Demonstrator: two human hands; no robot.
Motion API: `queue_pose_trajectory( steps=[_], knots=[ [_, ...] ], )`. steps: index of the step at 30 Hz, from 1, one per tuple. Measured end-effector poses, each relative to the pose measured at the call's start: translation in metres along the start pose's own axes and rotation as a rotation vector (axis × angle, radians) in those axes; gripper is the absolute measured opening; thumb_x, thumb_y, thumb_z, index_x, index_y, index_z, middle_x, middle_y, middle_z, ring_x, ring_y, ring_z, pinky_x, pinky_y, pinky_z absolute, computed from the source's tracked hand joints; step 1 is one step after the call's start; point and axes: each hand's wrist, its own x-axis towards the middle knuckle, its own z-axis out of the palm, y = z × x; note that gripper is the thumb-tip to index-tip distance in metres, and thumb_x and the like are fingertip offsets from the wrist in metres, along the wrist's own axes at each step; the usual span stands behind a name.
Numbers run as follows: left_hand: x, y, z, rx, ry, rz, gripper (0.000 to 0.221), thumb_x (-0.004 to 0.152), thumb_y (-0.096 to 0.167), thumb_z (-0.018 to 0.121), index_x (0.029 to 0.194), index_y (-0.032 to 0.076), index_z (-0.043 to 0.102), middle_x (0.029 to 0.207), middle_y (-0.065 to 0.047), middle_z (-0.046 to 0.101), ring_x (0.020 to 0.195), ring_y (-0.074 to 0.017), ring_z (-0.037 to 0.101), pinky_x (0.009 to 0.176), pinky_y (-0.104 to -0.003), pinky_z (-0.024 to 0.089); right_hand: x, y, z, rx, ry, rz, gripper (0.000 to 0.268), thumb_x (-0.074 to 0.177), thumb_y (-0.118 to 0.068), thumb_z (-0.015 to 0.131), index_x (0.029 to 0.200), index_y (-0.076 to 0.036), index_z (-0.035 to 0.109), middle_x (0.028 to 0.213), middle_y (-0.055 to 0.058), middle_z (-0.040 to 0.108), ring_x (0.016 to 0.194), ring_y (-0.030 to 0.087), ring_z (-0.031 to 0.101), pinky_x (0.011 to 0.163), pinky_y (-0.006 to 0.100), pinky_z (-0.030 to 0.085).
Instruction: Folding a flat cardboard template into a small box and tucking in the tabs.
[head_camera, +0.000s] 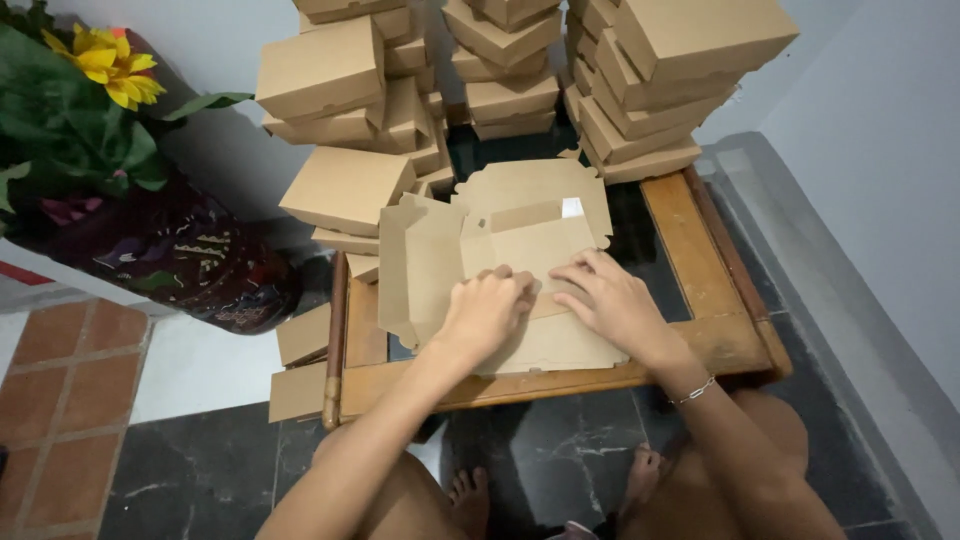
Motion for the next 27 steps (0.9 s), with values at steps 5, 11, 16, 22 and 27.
queue_pose_trajectory(
  steps=[5,11,16,22,27],
  knots=[
    [-0.009,0.003,-0.005,0.021,0.021,0.058,0.012,0.093,0.013,0.067,0.101,0.014,0.076,0.099,-0.012,0.074,0.096,-0.0344,0.074,0.079,-0.05,0.061,-0.018,0.012,0.011,-0.035,0.18,-0.183,0.014,0.097,-0.029,0.065,0.107,-0.023,0.073,0.11,-0.008,0.062,0.112,0.015,0.063,0.081,0.029,0.059],
    [-0.011,0.0,0.001,0.033,0.036,0.089,0.013,0.093,0.012,0.067,0.1,0.015,0.078,0.104,-0.012,0.075,0.097,-0.0338,0.074,0.079,-0.05,0.062,-0.036,0.026,0.004,-0.12,0.189,-0.306,0.023,0.095,-0.018,0.063,0.114,-0.022,0.075,0.118,-0.007,0.07,0.121,0.016,0.06,0.089,0.031,0.054],
    [-0.01,-0.008,0.011,0.079,0.022,0.123,0.014,0.094,0.017,0.066,0.099,0.019,0.079,0.103,-0.008,0.074,0.097,-0.0301,0.073,0.079,-0.047,0.062,-0.045,0.031,0.006,-0.164,0.177,-0.344,0.033,0.095,-0.012,0.058,0.124,-0.022,0.071,0.128,-0.007,0.069,0.126,0.015,0.058,0.09,0.032,0.051],
    [-0.012,-0.008,0.019,0.096,0.035,0.118,0.017,0.097,0.017,0.063,0.101,0.019,0.079,0.104,-0.008,0.073,0.098,-0.0278,0.072,0.079,-0.045,0.062,-0.055,0.035,0.01,-0.191,0.198,-0.386,0.037,0.093,-0.012,0.058,0.128,-0.021,0.068,0.133,-0.003,0.068,0.13,0.018,0.057,0.094,0.034,0.05],
    [-0.009,-0.016,0.024,0.104,0.026,0.17,0.016,0.094,0.014,0.065,0.102,0.016,0.079,0.103,-0.009,0.073,0.099,-0.0287,0.071,0.082,-0.046,0.061,-0.054,0.039,0.017,-0.243,0.147,-0.368,0.042,0.094,-0.016,0.054,0.134,-0.024,0.064,0.135,-0.005,0.064,0.131,0.017,0.053,0.099,0.035,0.046]
  ],
)
